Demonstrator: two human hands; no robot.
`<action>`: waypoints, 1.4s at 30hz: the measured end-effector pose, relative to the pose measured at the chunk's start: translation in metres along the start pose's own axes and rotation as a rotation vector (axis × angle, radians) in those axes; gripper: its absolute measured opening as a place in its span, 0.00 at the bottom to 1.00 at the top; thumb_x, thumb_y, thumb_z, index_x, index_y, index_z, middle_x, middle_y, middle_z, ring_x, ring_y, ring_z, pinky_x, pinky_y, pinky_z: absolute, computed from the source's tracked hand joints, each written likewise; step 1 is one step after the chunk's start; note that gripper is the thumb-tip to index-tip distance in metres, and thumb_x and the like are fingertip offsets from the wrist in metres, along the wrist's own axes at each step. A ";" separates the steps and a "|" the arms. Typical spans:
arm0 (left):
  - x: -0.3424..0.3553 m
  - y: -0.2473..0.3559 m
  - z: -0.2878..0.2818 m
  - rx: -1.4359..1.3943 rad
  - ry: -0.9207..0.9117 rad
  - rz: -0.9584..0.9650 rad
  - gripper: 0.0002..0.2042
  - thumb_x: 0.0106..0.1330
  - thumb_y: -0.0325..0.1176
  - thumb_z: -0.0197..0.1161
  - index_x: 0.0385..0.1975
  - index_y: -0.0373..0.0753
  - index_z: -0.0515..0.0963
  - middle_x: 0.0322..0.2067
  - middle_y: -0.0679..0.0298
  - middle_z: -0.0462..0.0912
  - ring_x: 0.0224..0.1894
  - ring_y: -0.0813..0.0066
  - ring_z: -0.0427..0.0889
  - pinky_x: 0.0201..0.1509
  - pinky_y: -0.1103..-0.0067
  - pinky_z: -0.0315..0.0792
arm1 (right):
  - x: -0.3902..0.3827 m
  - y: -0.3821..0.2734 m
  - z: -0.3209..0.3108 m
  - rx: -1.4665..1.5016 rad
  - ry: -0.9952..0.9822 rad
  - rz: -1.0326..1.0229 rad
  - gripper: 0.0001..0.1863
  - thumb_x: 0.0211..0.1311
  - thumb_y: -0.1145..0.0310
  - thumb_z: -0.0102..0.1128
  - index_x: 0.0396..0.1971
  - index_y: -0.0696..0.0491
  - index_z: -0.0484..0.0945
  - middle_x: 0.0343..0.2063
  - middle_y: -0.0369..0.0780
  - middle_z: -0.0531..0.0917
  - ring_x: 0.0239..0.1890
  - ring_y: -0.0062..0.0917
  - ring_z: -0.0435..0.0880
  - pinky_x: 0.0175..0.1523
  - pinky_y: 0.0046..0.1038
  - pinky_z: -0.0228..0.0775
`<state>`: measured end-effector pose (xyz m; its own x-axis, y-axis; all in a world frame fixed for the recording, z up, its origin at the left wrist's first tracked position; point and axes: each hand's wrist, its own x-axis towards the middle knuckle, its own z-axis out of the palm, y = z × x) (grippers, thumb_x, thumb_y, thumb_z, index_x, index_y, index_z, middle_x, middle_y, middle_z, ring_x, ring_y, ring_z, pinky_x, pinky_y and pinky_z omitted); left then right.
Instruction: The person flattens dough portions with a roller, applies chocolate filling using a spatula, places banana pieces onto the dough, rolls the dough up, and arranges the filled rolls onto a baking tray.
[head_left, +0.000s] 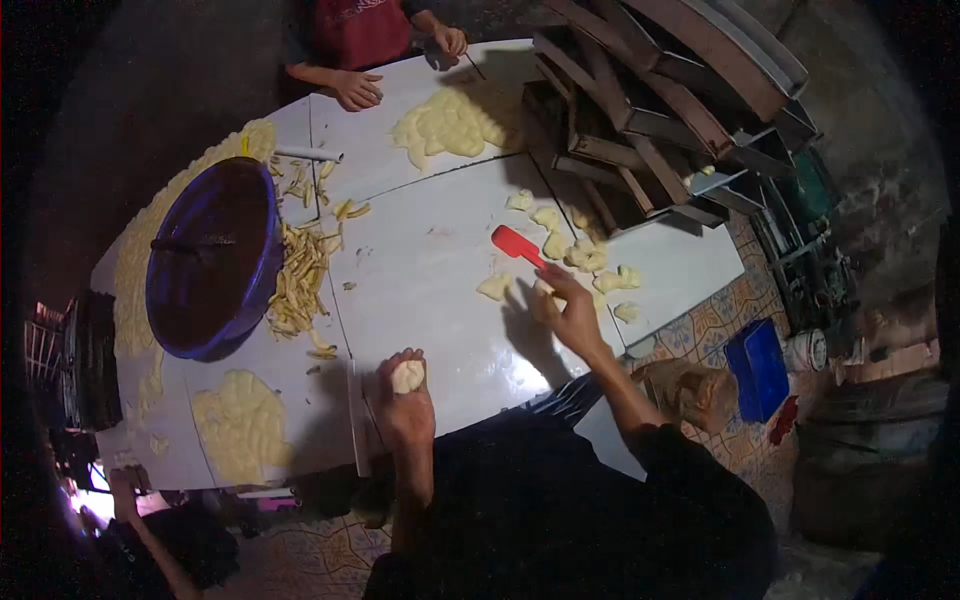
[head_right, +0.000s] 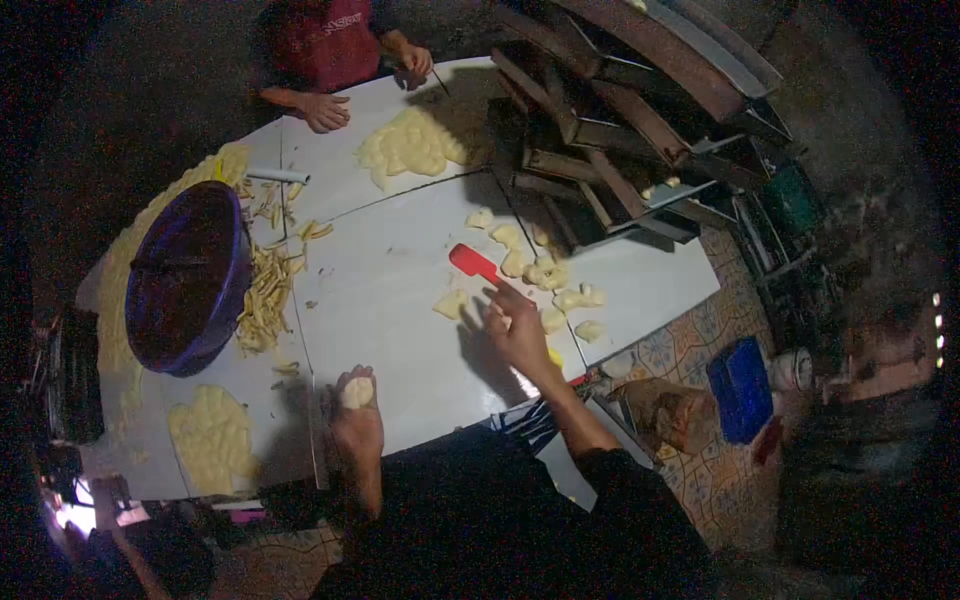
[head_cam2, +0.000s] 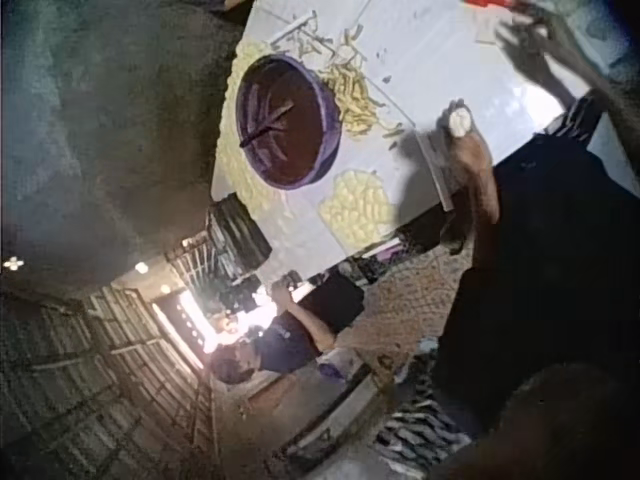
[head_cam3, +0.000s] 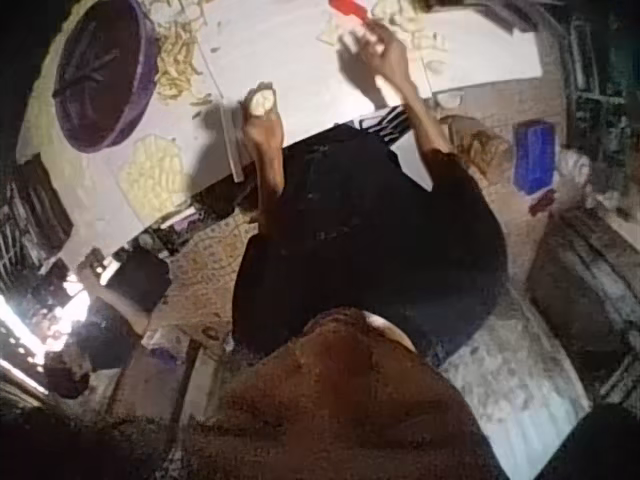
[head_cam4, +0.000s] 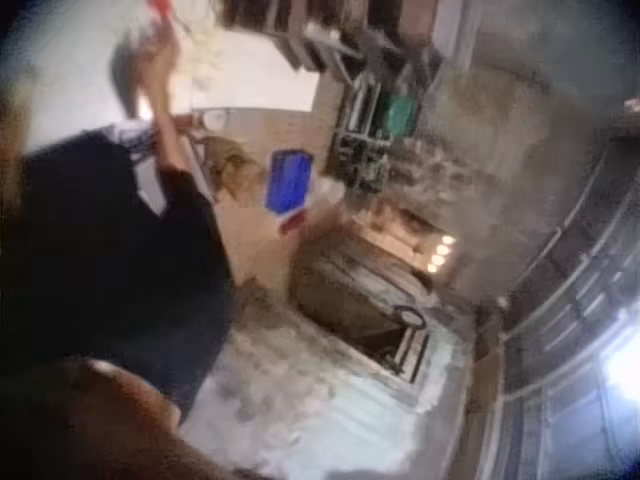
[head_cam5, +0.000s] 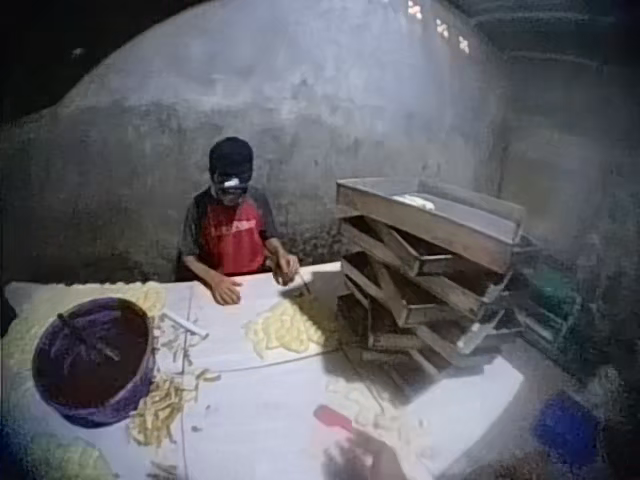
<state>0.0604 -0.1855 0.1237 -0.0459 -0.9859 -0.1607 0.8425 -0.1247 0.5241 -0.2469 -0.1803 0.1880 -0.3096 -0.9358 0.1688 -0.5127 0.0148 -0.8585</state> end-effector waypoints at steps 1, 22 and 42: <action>0.004 -0.006 0.008 0.062 -0.067 0.033 0.19 0.77 0.39 0.53 0.56 0.29 0.73 0.58 0.45 0.76 0.64 0.48 0.72 0.74 0.57 0.63 | -0.019 -0.017 0.026 0.147 0.010 0.011 0.22 0.67 0.70 0.60 0.60 0.59 0.77 0.57 0.49 0.81 0.53 0.33 0.83 0.53 0.30 0.78; -0.025 0.005 0.039 0.755 -0.085 0.152 0.28 0.64 0.21 0.68 0.63 0.28 0.67 0.51 0.54 0.79 0.47 0.73 0.82 0.51 0.78 0.79 | -0.055 -0.041 0.111 0.404 -0.470 0.262 0.20 0.68 0.71 0.65 0.57 0.60 0.78 0.49 0.41 0.84 0.51 0.21 0.82 0.56 0.27 0.75; 0.011 0.006 -0.010 1.607 -0.014 0.342 0.29 0.61 0.29 0.70 0.64 0.39 0.71 0.65 0.47 0.66 0.69 0.48 0.59 0.70 0.55 0.56 | -0.052 -0.012 0.116 -0.361 -0.351 -0.443 0.35 0.67 0.70 0.56 0.74 0.49 0.59 0.67 0.65 0.61 0.55 0.58 0.73 0.58 0.49 0.71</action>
<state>0.0700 -0.1959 0.1167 0.0017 -0.9901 0.1405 -0.5734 0.1142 0.8113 -0.1318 -0.1723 0.1329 0.2395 -0.9387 0.2479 -0.7863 -0.3373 -0.5177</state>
